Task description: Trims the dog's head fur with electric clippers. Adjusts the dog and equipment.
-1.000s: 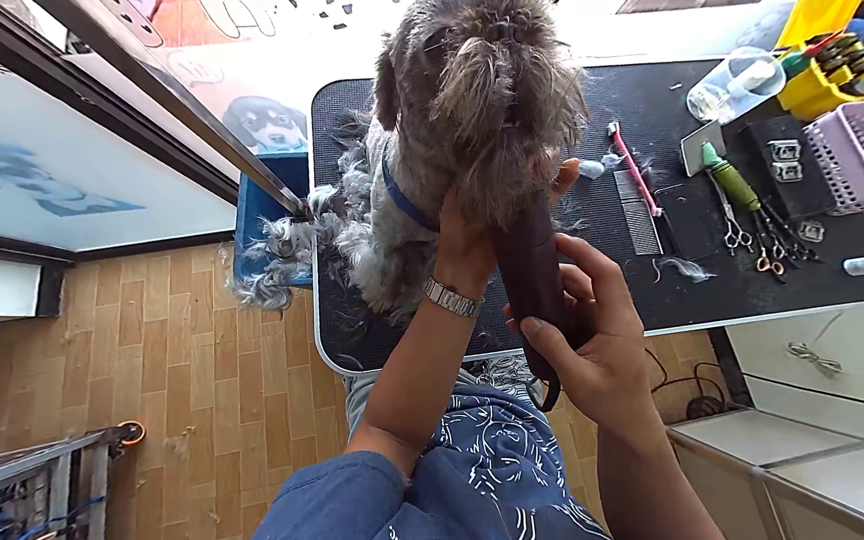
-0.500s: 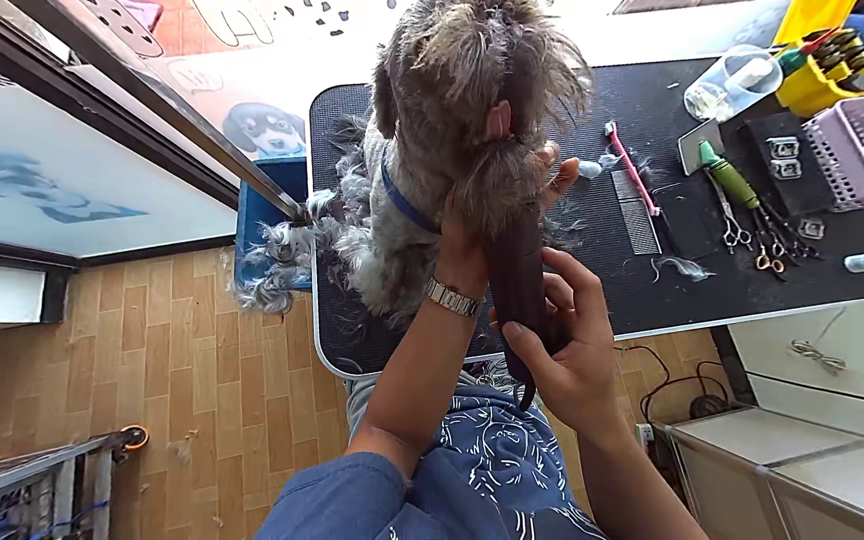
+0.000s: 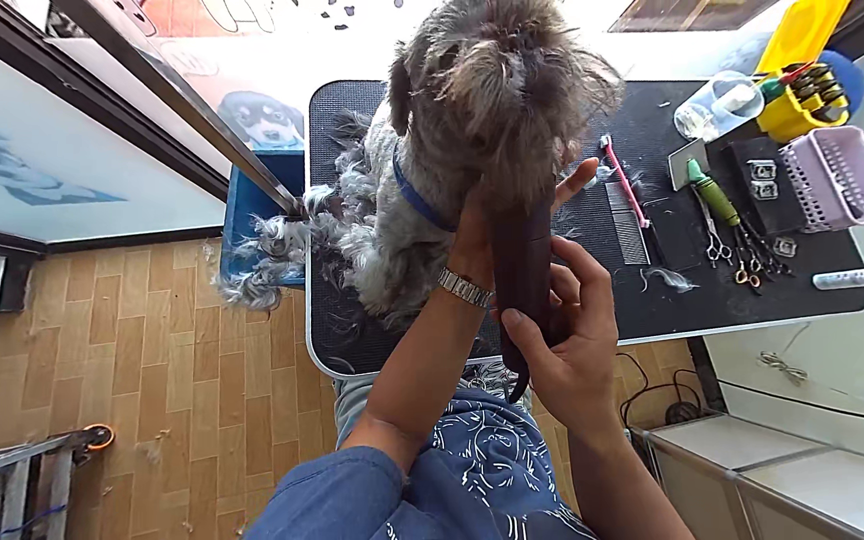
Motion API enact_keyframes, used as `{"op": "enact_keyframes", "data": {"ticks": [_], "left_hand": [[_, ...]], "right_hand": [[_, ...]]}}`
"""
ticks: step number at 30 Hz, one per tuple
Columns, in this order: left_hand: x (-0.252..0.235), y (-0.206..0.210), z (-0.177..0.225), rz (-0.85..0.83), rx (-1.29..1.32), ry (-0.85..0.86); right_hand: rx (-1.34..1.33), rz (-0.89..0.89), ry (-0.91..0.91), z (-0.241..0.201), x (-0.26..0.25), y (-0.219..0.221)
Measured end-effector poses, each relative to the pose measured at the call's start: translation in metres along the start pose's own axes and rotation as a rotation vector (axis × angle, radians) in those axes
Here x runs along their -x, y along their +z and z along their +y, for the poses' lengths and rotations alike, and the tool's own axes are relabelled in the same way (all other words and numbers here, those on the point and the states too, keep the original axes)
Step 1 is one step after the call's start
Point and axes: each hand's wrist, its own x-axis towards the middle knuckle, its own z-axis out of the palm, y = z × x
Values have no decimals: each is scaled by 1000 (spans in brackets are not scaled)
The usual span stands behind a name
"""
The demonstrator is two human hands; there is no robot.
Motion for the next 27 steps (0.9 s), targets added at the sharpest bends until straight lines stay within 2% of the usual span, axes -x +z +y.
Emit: {"op": "enact_keyframes", "data": {"ticks": [5, 7, 12, 16, 18, 23, 25, 27], "left_hand": [[-1, -11, 5, -101, -33, -78], [-2, -12, 7, -65, -128, -71], [-4, -30, 3, 165, -361, 70], [-1, -22, 2, 167, -299, 49], [0, -21, 3, 173, -328, 62], [6, 12, 9, 207, -470, 38], [9, 22, 9, 206, -514, 72], [9, 14, 13, 144, -479, 54]], "right_hand": [[-4, 0, -28, -2, -3, 0], [-4, 1, -18, -2, -4, -1], [1, 17, -47, -9, -15, -5], [-30, -5, -100, -15, -16, -9], [-47, -12, -61, -11, -8, -11], [-165, 8, 125, 4, 6, -14], [-180, 14, 146, 4, 2, -14], [-180, 16, 141, 2, -4, -15]]}}
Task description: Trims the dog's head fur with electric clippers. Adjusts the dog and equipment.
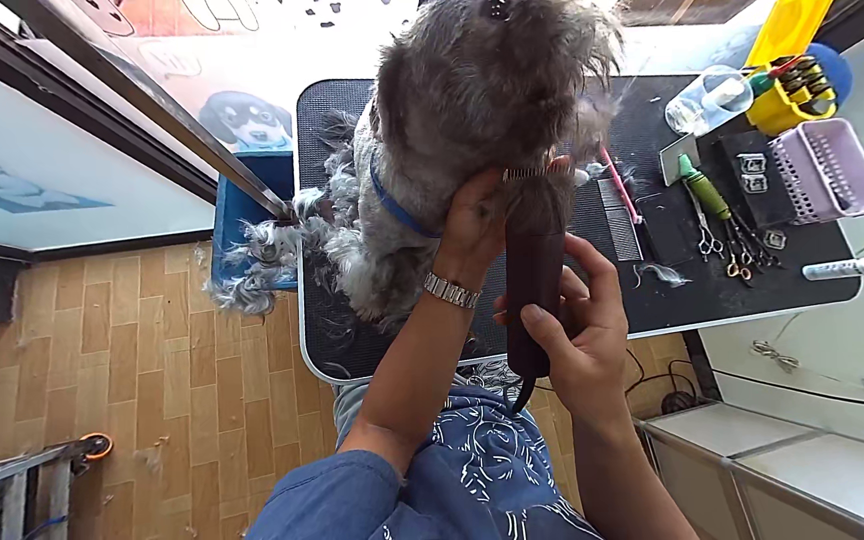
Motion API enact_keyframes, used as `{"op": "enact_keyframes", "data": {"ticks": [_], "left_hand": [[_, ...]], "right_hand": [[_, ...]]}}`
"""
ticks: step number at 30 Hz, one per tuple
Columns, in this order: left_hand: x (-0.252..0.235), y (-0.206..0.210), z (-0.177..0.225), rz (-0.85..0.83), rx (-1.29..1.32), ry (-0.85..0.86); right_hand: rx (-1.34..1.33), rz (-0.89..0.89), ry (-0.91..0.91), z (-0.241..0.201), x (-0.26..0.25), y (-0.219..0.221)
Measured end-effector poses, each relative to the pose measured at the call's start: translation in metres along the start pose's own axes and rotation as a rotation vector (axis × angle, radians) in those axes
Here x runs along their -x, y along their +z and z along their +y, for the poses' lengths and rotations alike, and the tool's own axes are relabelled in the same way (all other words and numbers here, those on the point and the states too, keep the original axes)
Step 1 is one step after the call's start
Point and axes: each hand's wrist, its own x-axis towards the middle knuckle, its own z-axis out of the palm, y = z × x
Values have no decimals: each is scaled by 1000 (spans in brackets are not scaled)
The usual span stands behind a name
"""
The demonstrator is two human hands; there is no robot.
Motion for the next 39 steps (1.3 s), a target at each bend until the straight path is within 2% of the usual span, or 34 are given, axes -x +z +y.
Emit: {"op": "enact_keyframes", "data": {"ticks": [1, 3, 8, 13, 19, 22, 25, 28, 32, 39], "left_hand": [[-2, -6, -1, -57, 46, -25], [-4, -6, -1, -44, 113, -53], [-16, -32, -22, -72, 111, 88], [-13, -10, -12, -89, 145, 0], [-8, -29, -29, -9, 111, 22], [-13, -40, -37, -70, 49, 85], [-10, -31, -31, -81, 119, 30], [-11, -43, -35, -110, 165, -9], [1, -21, -12, -34, 78, -121], [8, -7, -5, -70, 38, -25]], "right_hand": [[-7, -5, -12, -3, -4, 0], [-15, -22, -48, -13, -11, 1], [11, -49, -118, -26, -11, 4], [86, -15, -49, -7, 1, 1], [193, -10, -114, -23, -9, -1], [214, -16, -165, -31, -13, 2], [207, -25, -192, -35, -13, 2], [167, -25, -116, -26, -1, -3], [76, -5, 13, -11, 10, -11], [1, -24, 7, -15, 1, -13]]}}
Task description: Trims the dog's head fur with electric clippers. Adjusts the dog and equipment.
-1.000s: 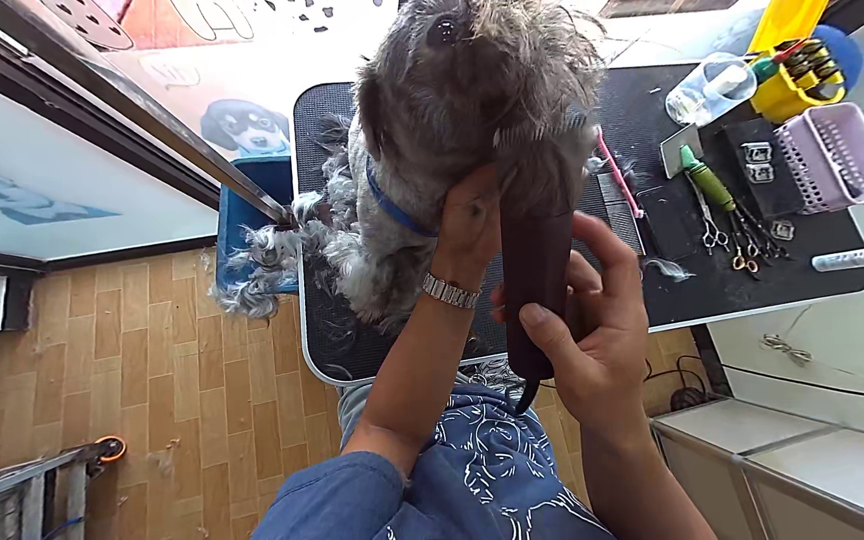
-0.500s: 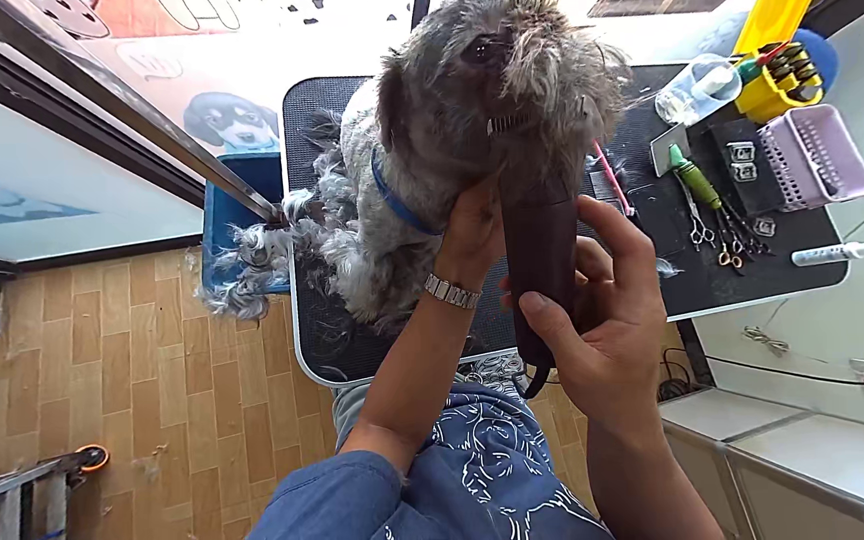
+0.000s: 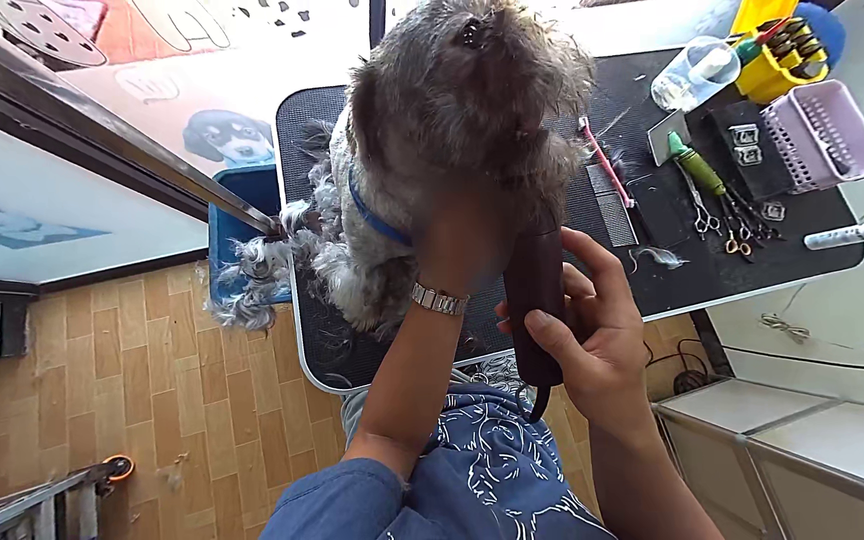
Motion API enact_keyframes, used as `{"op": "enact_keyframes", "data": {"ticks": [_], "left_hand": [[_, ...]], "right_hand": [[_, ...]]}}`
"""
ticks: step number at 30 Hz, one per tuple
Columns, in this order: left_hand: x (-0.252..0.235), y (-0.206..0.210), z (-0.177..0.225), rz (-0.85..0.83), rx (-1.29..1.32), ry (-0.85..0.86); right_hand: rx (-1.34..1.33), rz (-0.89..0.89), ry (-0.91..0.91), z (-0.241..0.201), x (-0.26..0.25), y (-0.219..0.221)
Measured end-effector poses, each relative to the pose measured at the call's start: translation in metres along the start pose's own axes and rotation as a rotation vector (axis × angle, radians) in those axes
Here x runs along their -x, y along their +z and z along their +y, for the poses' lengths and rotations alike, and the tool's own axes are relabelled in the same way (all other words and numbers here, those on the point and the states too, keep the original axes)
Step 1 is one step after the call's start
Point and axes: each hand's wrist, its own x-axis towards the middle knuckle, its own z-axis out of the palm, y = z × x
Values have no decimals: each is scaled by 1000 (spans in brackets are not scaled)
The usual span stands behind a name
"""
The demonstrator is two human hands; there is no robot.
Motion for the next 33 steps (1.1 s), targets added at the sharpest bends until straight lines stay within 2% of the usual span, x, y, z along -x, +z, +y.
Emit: {"op": "enact_keyframes", "data": {"ticks": [4, 7, 10, 13, 17, 20, 22, 24, 26, 31, 33], "left_hand": [[-1, 3, 0, 27, 4, 14], [-5, -13, -3, -76, 68, -11], [-7, -19, -6, 1, 6, 39], [-14, -35, -11, -10, 1, 65], [-15, -29, -6, -13, -37, 103], [-22, -50, -13, -2, -105, 162], [-23, -42, -9, 4, -87, 161], [-21, -32, -7, -60, -41, 139], [-20, -42, -11, -100, -50, 157], [-14, -50, -17, 50, -135, 217], [-13, -47, -17, 56, -149, 210]], "right_hand": [[12, 3, -18, -8, -5, 3], [8, 6, -59, -12, -6, 4], [-4, 1, -21, -7, 2, 4], [-20, 8, 35, -2, 5, 5], [14, 16, 10, -9, -1, 9], [27, 0, -20, -8, 3, 14], [52, 1, -23, -5, 6, 17], [83, 11, -12, -3, 6, 17], [97, 15, 1, -4, 4, 16], [138, -8, -88, -17, -7, 17], [137, -29, -138, -18, -8, 17]]}}
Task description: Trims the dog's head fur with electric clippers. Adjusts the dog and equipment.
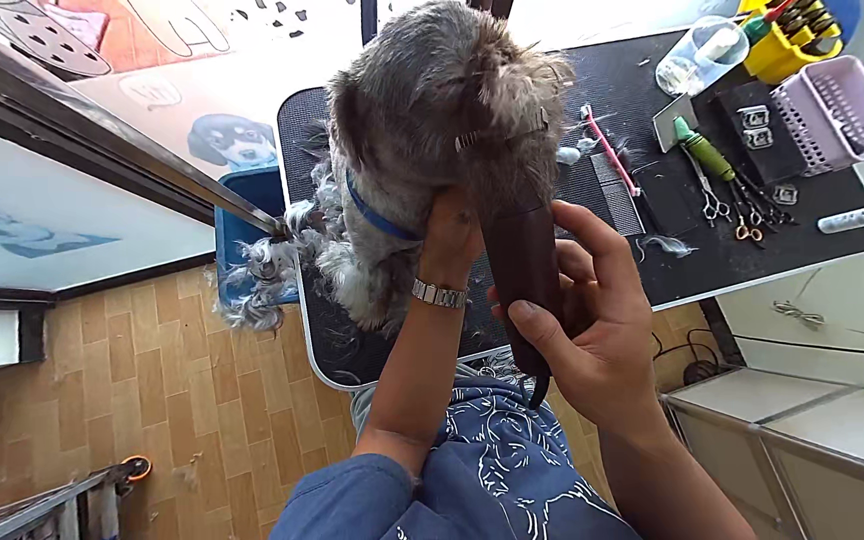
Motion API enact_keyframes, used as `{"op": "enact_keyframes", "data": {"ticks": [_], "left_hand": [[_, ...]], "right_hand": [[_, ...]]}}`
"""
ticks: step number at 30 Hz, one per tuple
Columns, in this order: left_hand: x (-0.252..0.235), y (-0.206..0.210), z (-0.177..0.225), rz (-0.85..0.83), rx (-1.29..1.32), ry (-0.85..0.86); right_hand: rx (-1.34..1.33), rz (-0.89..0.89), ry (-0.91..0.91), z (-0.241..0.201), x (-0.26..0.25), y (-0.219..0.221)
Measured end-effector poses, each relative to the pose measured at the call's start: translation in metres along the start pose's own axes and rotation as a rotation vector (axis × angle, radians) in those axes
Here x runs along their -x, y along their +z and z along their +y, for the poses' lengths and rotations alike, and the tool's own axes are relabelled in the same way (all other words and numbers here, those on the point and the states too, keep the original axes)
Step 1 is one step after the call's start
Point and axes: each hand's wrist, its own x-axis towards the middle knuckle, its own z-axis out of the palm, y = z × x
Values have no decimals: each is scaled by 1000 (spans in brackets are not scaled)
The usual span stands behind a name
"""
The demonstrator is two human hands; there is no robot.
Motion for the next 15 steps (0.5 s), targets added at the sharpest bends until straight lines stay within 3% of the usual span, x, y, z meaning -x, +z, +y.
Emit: {"op": "enact_keyframes", "data": {"ticks": [7, 12, 13, 15], "left_hand": [[2, 12, 17, -80, 123, -151], [11, 2, 15, -135, 103, -149], [13, 9, 20, -85, 117, -183], [15, 23, 28, 169, 67, -265]], "right_hand": [[-81, -16, 110, 18, 14, -8], [-75, -54, -7, 5, -5, -10], [-79, -71, -39, 4, -5, -10], [-112, -102, -39, 8, 4, -10]]}}
